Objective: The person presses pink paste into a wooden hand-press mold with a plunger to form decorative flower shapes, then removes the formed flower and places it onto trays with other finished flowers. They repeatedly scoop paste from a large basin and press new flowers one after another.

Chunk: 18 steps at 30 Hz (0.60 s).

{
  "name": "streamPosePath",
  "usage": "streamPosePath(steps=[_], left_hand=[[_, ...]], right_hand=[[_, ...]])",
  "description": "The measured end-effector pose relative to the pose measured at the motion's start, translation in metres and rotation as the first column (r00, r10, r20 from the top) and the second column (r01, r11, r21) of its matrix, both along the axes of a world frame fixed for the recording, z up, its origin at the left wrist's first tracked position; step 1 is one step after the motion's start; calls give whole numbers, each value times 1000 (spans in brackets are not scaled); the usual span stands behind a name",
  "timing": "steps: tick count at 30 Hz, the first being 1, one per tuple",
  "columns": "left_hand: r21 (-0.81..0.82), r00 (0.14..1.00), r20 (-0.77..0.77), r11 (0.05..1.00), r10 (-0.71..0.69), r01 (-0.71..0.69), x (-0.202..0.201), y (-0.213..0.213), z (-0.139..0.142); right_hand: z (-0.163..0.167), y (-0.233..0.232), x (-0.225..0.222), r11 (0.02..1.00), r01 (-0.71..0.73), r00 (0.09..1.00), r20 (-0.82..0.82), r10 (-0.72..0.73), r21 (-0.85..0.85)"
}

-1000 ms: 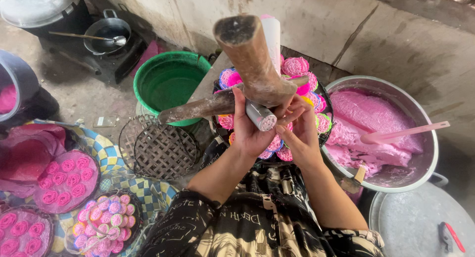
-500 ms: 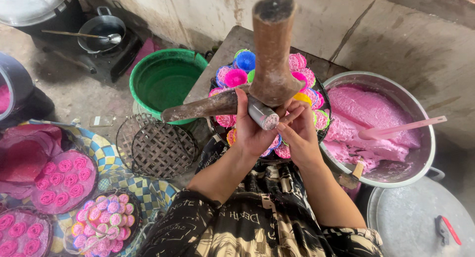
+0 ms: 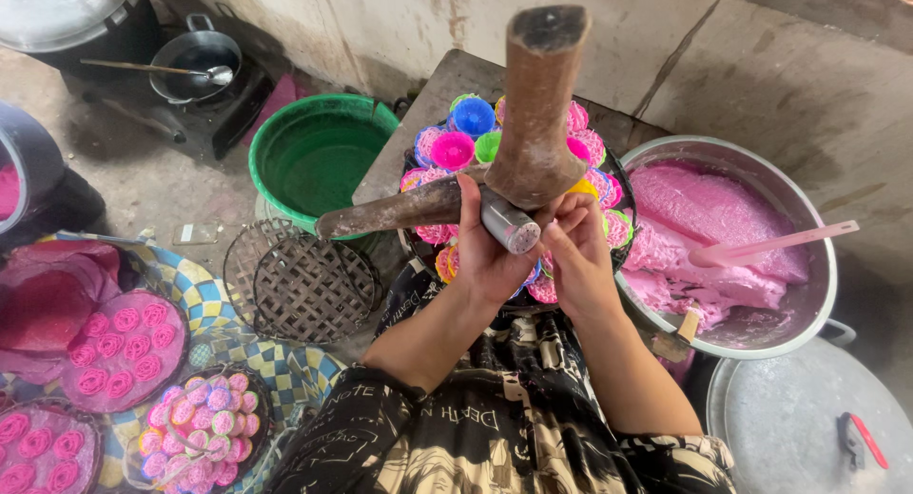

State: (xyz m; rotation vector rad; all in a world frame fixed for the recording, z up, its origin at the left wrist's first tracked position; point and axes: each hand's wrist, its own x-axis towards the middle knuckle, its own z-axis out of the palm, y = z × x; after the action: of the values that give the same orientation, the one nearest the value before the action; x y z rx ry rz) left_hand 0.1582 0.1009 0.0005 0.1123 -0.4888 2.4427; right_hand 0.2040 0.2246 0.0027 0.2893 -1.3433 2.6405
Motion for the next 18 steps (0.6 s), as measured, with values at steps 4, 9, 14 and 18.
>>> streamPosePath(steps=[4, 9, 14, 18], left_hand=[[51, 999, 5, 998, -45, 44, 1, -2, -1], [75, 998, -22, 995, -63, 65, 1, -3, -1], [31, 996, -88, 999, -20, 23, 1, 0, -2], [-52, 995, -102, 999, 6, -11, 1, 2, -3]], right_hand=[[1, 8, 3, 999, -41, 999, 16, 40, 11], [2, 8, 9, 993, 14, 999, 30, -18, 113], [0, 6, 9, 989, 5, 999, 37, -11, 149], [1, 5, 8, 981, 26, 999, 41, -34, 191]])
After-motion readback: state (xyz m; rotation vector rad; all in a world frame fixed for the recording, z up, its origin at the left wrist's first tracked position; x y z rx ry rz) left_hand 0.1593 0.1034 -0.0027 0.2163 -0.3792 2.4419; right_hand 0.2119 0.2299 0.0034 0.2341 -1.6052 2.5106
